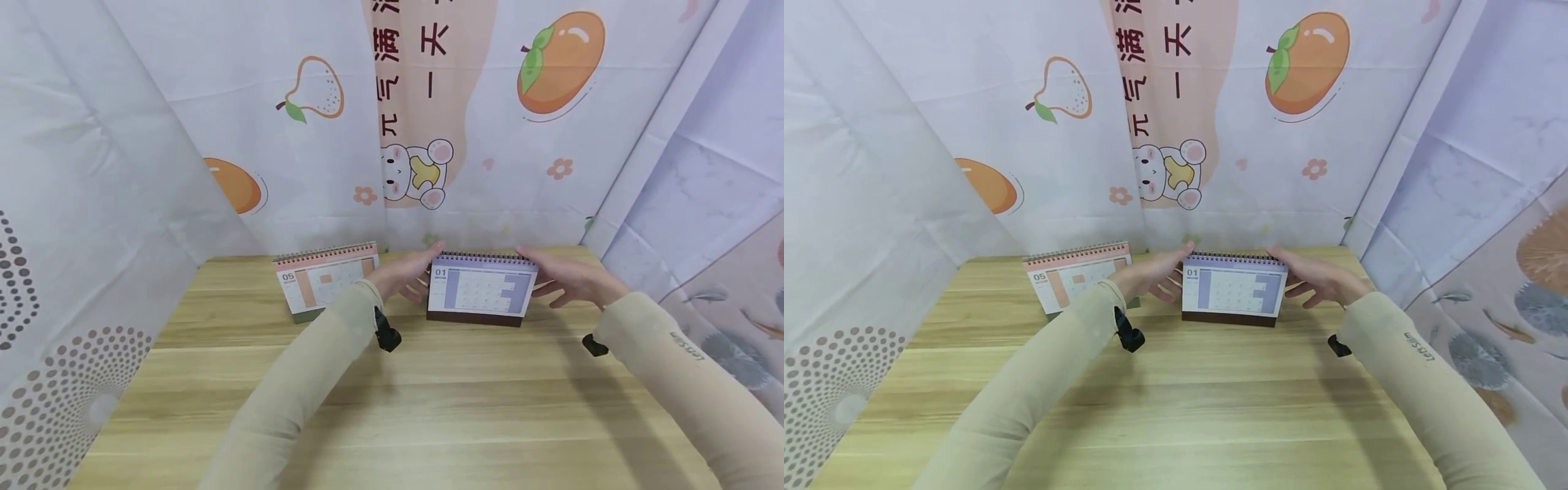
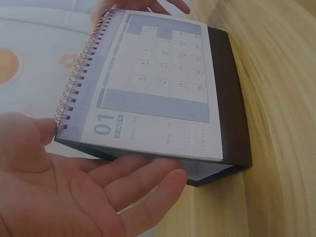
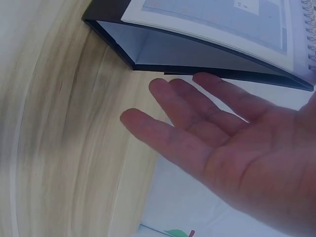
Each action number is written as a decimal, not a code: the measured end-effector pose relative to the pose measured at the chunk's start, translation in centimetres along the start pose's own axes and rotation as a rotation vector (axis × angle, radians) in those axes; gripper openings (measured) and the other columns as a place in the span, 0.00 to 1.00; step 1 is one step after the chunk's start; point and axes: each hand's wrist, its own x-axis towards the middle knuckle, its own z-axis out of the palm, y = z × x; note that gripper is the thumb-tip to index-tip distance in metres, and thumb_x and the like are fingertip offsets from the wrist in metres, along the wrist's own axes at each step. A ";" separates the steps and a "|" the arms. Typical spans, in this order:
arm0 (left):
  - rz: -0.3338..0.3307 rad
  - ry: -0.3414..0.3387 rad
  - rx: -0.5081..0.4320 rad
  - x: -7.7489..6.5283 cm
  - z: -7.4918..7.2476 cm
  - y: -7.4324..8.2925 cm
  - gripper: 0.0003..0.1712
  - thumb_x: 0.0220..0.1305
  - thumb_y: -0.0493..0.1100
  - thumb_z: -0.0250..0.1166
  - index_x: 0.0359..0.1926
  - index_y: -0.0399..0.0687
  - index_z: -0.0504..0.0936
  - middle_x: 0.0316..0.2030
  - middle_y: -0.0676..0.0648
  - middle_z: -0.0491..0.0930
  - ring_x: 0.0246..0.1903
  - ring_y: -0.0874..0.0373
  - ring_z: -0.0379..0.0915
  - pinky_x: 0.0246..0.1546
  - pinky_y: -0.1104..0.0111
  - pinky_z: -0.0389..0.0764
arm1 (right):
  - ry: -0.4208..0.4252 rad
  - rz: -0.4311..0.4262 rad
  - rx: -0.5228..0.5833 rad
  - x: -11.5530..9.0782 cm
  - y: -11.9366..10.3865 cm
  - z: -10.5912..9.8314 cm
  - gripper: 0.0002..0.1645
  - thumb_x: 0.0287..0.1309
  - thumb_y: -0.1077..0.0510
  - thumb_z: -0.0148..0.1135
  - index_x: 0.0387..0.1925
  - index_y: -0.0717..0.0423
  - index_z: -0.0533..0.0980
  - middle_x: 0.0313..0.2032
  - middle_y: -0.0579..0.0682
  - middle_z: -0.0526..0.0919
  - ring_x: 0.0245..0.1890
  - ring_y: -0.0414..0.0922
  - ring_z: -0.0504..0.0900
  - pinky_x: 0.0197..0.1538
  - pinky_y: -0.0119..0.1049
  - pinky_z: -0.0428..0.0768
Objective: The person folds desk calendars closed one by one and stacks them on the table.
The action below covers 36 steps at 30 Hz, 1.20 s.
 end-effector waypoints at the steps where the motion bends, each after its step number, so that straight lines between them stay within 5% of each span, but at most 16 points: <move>1: -0.003 -0.002 -0.001 0.0 -0.1 0.0 0.44 0.71 0.77 0.41 0.69 0.52 0.70 0.54 0.39 0.75 0.53 0.41 0.77 0.57 0.47 0.77 | -0.002 0.002 0.000 0.1 0.0 0.0 0.56 0.63 0.17 0.36 0.66 0.59 0.66 0.68 0.68 0.68 0.67 0.66 0.68 0.57 0.65 0.73; 7: -0.016 0.001 -0.004 -0.2 0.0 0.3 0.45 0.72 0.76 0.41 0.76 0.52 0.62 0.60 0.36 0.73 0.53 0.40 0.77 0.54 0.49 0.80 | 0.002 0.006 0.005 0.1 0.2 0.1 0.56 0.63 0.16 0.36 0.66 0.59 0.66 0.68 0.69 0.66 0.67 0.66 0.68 0.57 0.66 0.74; 20: -0.003 -0.010 -0.049 -0.1 0.1 0.2 0.39 0.74 0.73 0.43 0.68 0.51 0.71 0.54 0.39 0.73 0.50 0.39 0.77 0.55 0.49 0.79 | 0.011 0.000 0.024 0.2 0.4 0.3 0.57 0.63 0.17 0.37 0.68 0.60 0.66 0.69 0.70 0.65 0.65 0.65 0.70 0.57 0.64 0.75; 36: -0.026 -0.005 -0.108 0.2 0.0 0.5 0.39 0.75 0.70 0.46 0.75 0.53 0.63 0.57 0.37 0.69 0.49 0.38 0.77 0.56 0.49 0.78 | 0.012 0.015 0.018 0.0 0.4 0.1 0.58 0.62 0.16 0.38 0.68 0.60 0.65 0.70 0.70 0.63 0.67 0.66 0.68 0.59 0.65 0.73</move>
